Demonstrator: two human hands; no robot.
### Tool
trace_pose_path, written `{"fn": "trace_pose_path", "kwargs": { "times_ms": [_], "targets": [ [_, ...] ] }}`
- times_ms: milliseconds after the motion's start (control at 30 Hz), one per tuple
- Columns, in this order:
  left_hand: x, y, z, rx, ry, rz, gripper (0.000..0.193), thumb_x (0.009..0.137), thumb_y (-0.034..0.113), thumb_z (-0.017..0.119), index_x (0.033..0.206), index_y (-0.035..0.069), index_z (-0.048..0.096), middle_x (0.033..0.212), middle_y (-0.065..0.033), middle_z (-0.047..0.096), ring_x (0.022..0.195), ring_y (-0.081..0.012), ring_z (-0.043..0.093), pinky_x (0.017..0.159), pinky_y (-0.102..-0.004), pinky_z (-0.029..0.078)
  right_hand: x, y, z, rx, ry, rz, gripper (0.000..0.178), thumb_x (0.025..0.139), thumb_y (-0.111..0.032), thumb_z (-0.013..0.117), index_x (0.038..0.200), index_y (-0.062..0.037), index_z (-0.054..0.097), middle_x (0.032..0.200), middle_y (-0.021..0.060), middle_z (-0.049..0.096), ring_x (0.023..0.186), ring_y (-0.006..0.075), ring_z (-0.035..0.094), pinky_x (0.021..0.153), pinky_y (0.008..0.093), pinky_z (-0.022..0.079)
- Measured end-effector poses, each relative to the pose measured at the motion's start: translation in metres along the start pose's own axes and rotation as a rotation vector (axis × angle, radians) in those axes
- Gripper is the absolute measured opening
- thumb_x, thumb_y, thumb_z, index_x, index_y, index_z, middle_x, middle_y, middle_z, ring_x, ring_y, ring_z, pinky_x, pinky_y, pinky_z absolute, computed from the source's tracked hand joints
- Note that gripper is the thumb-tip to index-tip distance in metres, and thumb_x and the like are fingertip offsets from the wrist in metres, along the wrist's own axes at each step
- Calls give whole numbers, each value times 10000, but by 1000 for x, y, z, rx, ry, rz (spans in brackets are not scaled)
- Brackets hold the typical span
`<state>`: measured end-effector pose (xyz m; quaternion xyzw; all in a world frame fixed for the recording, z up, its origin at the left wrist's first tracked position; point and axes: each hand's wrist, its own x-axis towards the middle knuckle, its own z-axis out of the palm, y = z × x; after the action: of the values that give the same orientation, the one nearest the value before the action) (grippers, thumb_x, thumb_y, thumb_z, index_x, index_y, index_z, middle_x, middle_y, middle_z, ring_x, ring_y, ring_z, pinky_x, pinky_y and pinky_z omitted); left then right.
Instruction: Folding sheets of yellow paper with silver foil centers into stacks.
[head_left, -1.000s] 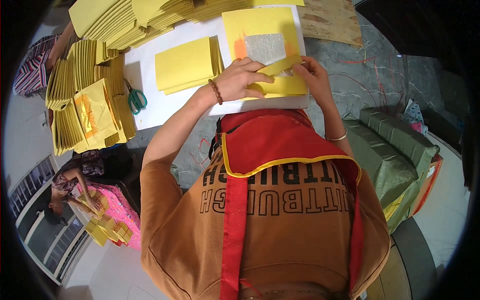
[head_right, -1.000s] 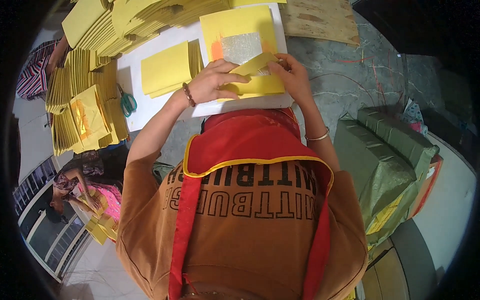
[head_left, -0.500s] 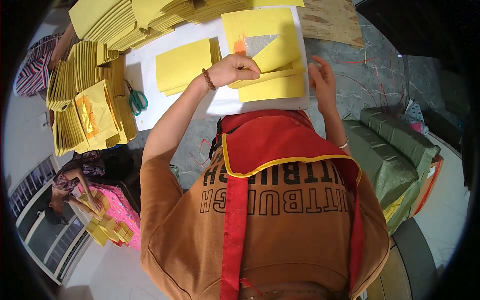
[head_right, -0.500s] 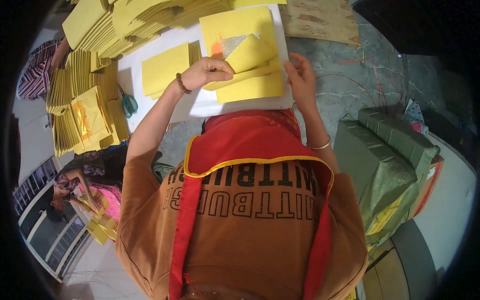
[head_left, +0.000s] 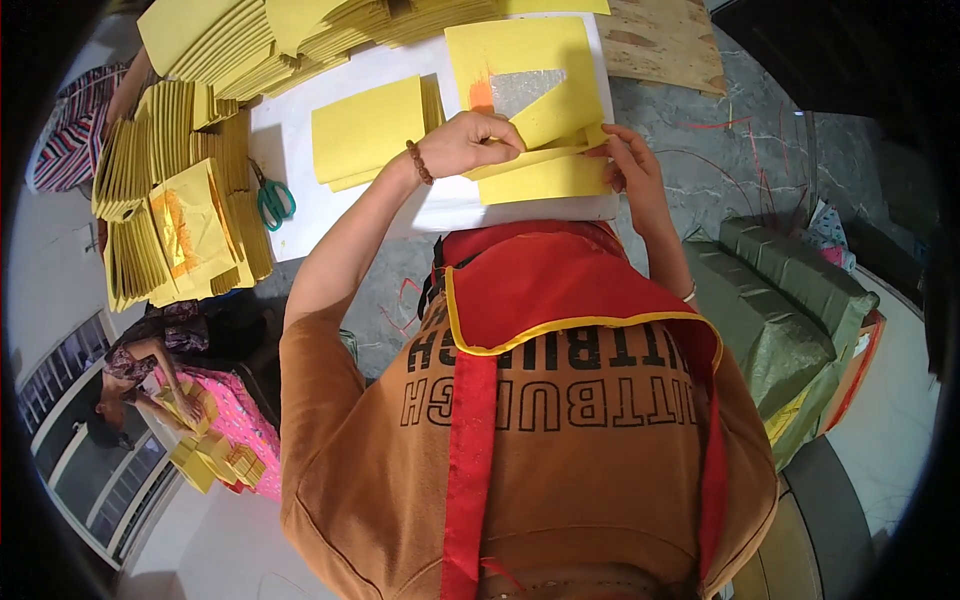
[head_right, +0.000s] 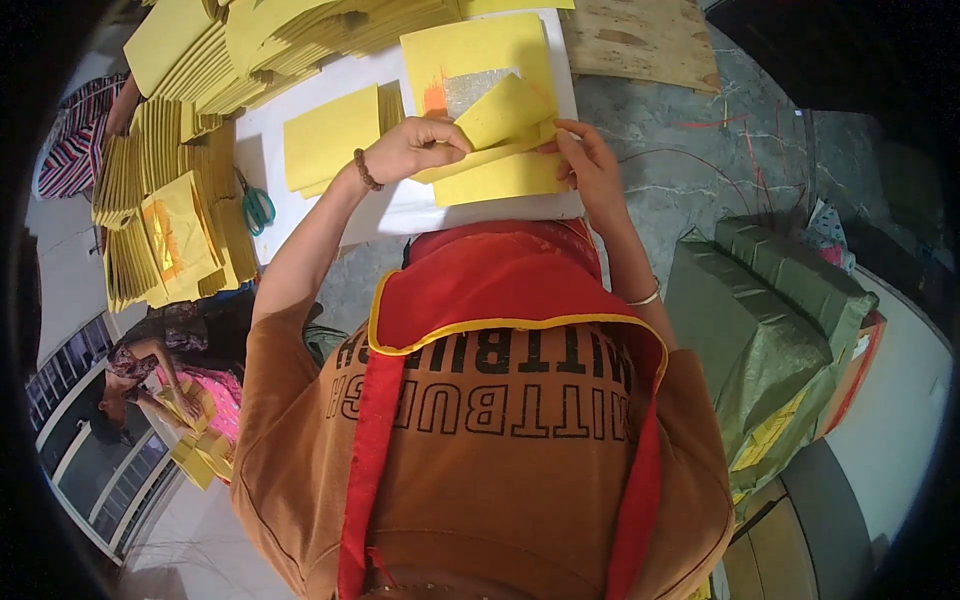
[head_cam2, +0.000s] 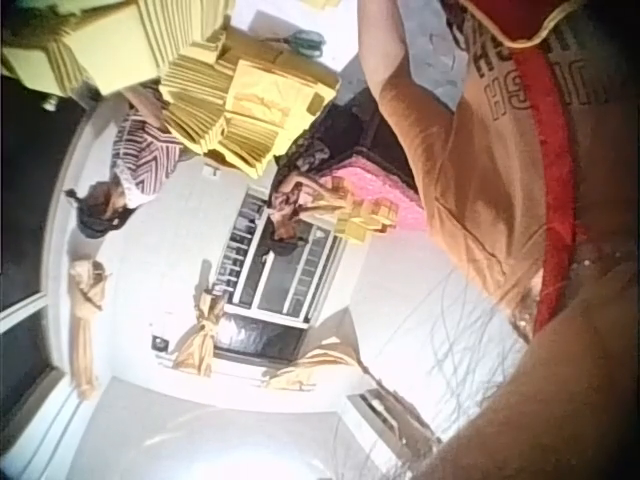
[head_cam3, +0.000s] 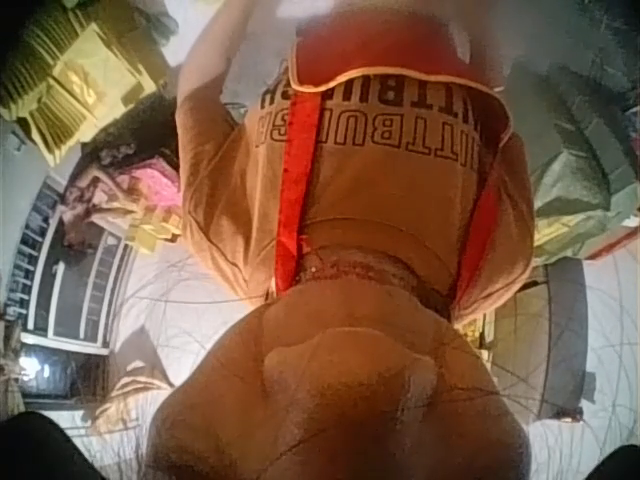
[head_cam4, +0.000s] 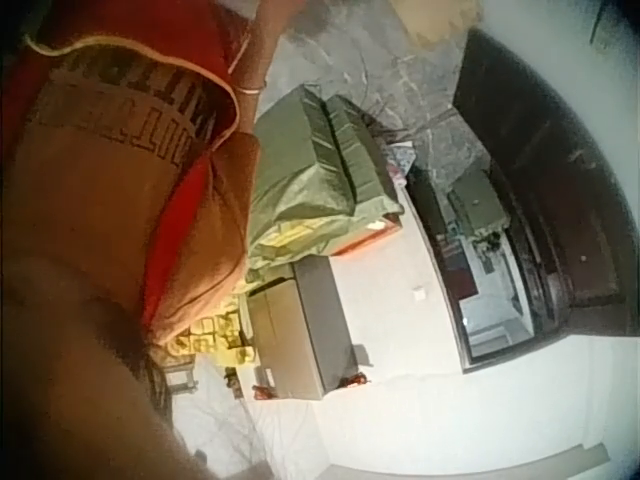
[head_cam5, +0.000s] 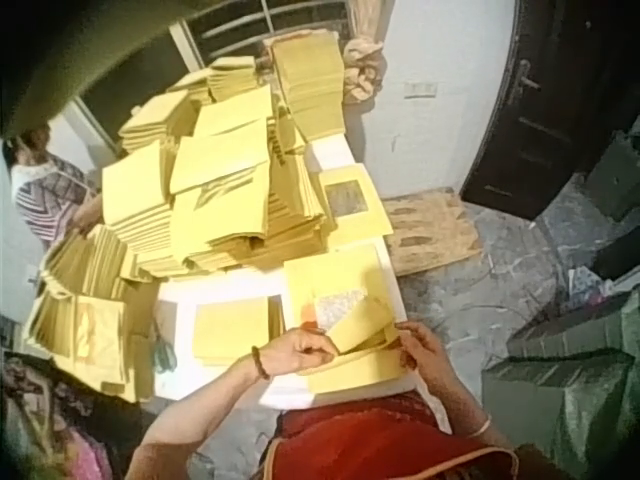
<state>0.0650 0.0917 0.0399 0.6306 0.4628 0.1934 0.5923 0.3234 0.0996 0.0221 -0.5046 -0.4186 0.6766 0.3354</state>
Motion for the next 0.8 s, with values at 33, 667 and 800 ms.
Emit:
{"fn": "trace_pose_path", "kwargs": {
  "times_ms": [33, 667, 800],
  "targets": [
    [-1, 0, 2, 9, 40, 41, 205, 819, 185, 572, 893, 1, 622, 825, -53, 580, 808, -132, 543, 726, -252, 430, -1, -2, 1, -18, -14, -13, 232, 904, -224, 508, 1058, -55, 547, 814, 10, 618, 582, 32, 438, 523, 172, 337],
    [-14, 12, 57, 1003, 222, 383, 644, 655, 278, 713, 1243, 142, 488, 1167, -87, 501, 963, -224, 456, 818, -348, 374, 9, 3, -17, -18, 152, -35, 256, 887, -241, 525, 1095, -92, 538, 998, -2, 606, 781, 69, 515, 650, 217, 408],
    [-13, 6, 50, 936, 194, 390, 686, 625, 292, 736, 1249, 160, 483, 1175, -80, 498, 972, -232, 450, 830, -354, 375, 11, 12, -20, -15, 100, -17, 253, 894, -246, 519, 1098, -100, 544, 996, 3, 606, 800, 73, 527, 670, 216, 411]
  ]
}}
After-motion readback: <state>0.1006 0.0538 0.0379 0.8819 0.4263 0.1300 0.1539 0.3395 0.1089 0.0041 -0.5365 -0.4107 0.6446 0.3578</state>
